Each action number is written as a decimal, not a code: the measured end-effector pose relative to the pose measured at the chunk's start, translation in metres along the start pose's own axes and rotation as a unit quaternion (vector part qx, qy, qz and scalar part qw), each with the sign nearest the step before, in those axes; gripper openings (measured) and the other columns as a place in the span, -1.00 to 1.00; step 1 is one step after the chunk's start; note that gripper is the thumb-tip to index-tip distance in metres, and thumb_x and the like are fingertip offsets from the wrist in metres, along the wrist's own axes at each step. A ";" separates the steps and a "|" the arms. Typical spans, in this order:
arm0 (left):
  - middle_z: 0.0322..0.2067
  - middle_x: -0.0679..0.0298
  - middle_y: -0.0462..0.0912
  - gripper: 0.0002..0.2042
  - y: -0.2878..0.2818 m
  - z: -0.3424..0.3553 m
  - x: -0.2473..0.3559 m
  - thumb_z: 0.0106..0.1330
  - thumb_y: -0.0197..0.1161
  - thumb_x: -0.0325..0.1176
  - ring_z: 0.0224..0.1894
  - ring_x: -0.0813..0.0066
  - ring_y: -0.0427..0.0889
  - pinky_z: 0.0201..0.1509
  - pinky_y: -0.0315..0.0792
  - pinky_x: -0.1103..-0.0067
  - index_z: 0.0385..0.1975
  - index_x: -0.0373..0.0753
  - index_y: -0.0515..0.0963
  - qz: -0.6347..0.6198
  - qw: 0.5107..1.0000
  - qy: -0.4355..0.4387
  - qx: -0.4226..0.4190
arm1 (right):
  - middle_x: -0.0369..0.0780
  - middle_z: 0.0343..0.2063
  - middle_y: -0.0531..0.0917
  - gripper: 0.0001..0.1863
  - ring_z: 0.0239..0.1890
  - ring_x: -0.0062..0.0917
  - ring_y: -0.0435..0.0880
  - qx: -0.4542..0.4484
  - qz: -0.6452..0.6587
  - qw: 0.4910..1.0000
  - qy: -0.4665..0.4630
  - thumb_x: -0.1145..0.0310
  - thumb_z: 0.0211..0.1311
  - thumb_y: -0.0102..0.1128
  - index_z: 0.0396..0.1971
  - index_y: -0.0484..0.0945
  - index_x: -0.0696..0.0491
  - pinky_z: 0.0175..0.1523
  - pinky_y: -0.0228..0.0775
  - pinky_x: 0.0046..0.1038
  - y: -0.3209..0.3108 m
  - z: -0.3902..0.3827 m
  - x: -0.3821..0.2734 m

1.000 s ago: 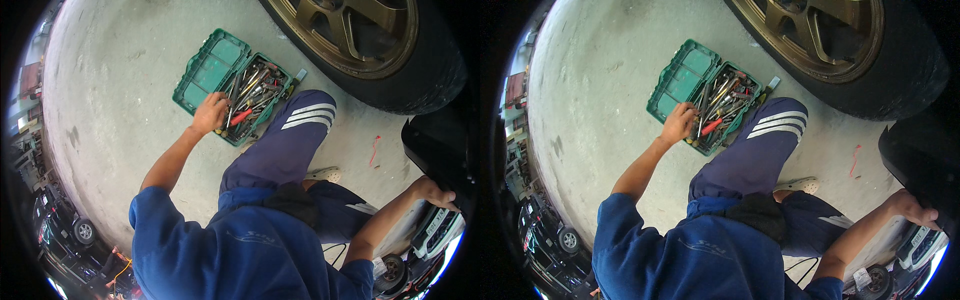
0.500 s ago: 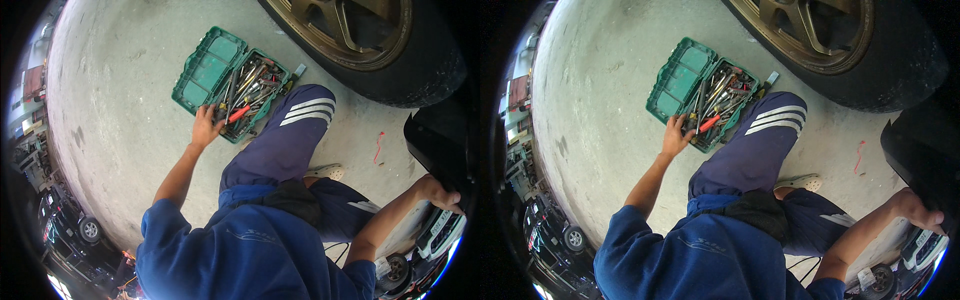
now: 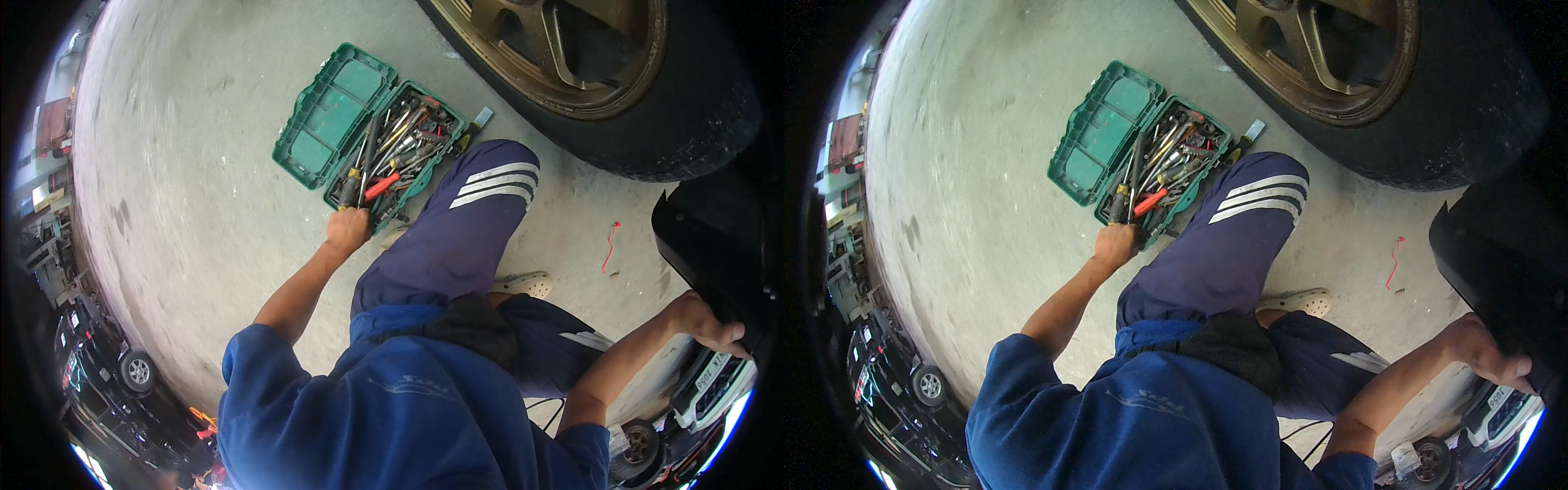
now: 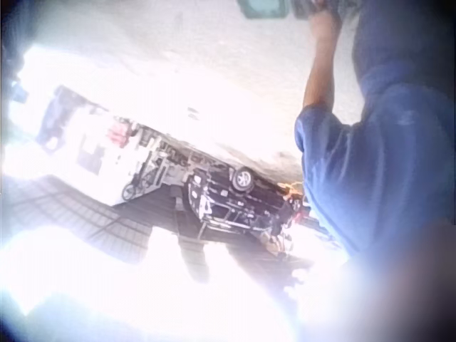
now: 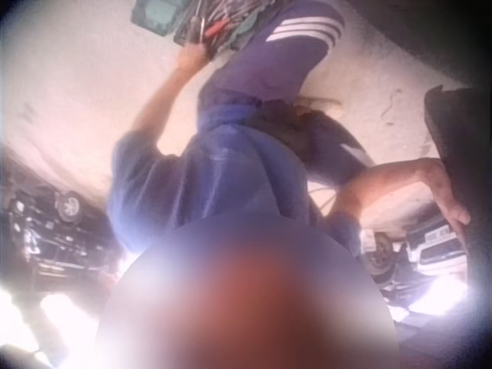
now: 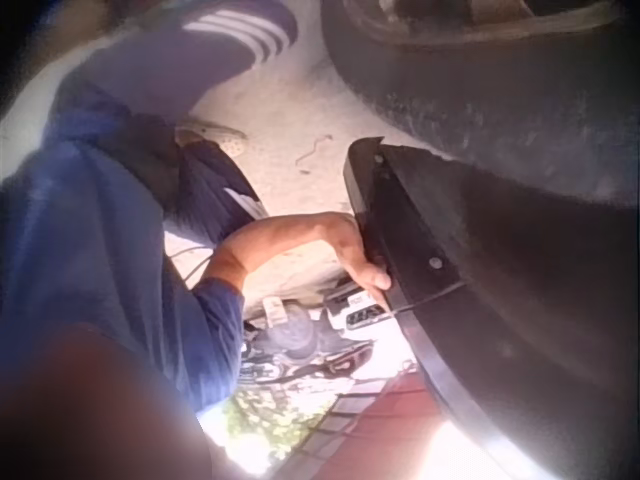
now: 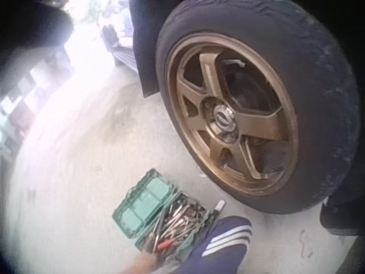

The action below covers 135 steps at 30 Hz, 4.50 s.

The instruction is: The person selects tools from a green toolbox and uses a screwdriver to tighten screws on the lower front bumper near the wheel. They repeatedly reach for tools, adjust the bumper area, and continue fastening screws.

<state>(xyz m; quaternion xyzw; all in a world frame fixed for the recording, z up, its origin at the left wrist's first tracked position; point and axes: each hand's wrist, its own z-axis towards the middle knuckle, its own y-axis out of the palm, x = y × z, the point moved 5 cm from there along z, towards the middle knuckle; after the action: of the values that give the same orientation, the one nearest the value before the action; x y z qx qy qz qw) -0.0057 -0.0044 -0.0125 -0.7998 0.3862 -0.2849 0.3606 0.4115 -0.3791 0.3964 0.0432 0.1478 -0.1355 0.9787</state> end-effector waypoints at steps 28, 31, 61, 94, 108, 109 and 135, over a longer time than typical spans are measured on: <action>-0.40 0.11 0.80 -0.20 0.016 -0.003 0.026 0.31 0.21 -0.33 -0.37 0.10 0.82 -0.25 0.62 0.19 0.61 0.28 0.18 0.028 0.993 -0.114 -0.016 | 0.14 0.34 0.41 0.07 0.22 -0.06 0.59 0.010 -0.037 0.999 0.025 0.05 0.12 0.37 0.51 0.05 0.27 0.38 0.55 -0.11 -0.022 -0.006 0.013; -0.39 0.14 0.80 -0.23 0.021 -0.011 0.021 0.32 0.21 -0.32 -0.36 0.14 0.83 -0.22 0.62 0.20 0.60 0.17 0.21 0.020 0.988 -0.155 0.015 | 0.14 0.28 0.46 0.01 0.16 -0.04 0.63 0.014 -0.021 1.000 0.017 0.09 0.14 0.35 0.49 0.09 0.26 0.32 0.61 -0.12 -0.025 -0.007 0.015; -0.41 0.21 0.82 -0.56 0.021 0.028 0.017 0.41 0.16 -0.28 -0.35 0.23 0.85 -0.29 0.63 0.30 0.30 -0.09 0.46 0.101 0.992 -0.075 0.010 | 0.14 0.34 0.41 0.05 0.17 -0.15 0.65 -0.004 -0.083 0.995 0.063 0.11 0.17 0.24 0.59 -0.04 0.20 0.29 0.64 -0.21 -0.025 -0.006 0.006; -0.43 0.06 0.80 -0.83 0.006 0.061 0.005 0.37 0.18 -0.36 -0.36 0.07 0.84 -0.27 0.68 0.23 -0.36 -0.18 0.72 0.054 0.996 0.049 0.060 | 0.10 0.47 0.22 0.11 0.47 -0.17 0.32 0.045 -0.179 0.980 0.077 -0.16 0.32 0.13 0.61 -0.11 0.27 0.58 0.09 -0.20 0.000 -0.007 -0.032; -0.15 0.08 0.71 -0.57 -0.249 0.023 0.077 0.14 0.45 -0.48 -0.08 0.40 0.72 0.09 0.56 0.43 0.03 -0.38 0.58 -0.570 0.789 0.177 0.145 | 0.03 0.66 -0.20 0.22 0.70 -0.17 -0.29 -0.021 -0.196 0.974 0.108 -0.35 0.31 0.07 0.64 -0.22 0.23 0.68 -0.48 -0.11 -0.008 -0.015 -0.019; -0.06 0.08 0.69 -0.53 -0.272 0.025 0.106 0.17 0.46 -0.49 0.02 0.39 0.69 0.17 0.54 0.43 0.11 -0.38 0.55 -0.635 0.733 0.231 0.074 | 0.02 0.67 -0.22 0.26 0.70 -0.17 -0.31 -0.027 -0.201 0.973 0.112 -0.37 0.29 0.10 0.65 -0.25 0.21 0.68 -0.48 -0.10 -0.007 -0.015 -0.020; -0.09 -0.08 0.50 -0.71 -0.447 0.000 0.417 0.44 0.24 -0.50 -0.05 -0.18 0.63 0.00 0.52 0.13 0.12 -0.39 0.52 -0.322 0.654 0.639 0.245 | -0.01 0.59 -0.06 0.56 0.62 -0.22 0.00 0.021 -0.149 0.977 0.149 -0.35 0.05 0.55 0.64 -0.41 0.20 0.63 -0.10 -0.15 -0.010 -0.028 -0.007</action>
<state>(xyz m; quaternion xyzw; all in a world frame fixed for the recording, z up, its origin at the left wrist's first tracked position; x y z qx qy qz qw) 0.4037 -0.1505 0.4171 -0.3772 0.1555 -0.9083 0.0927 0.3942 -0.3829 0.3713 0.0607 0.2938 -0.2751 0.9134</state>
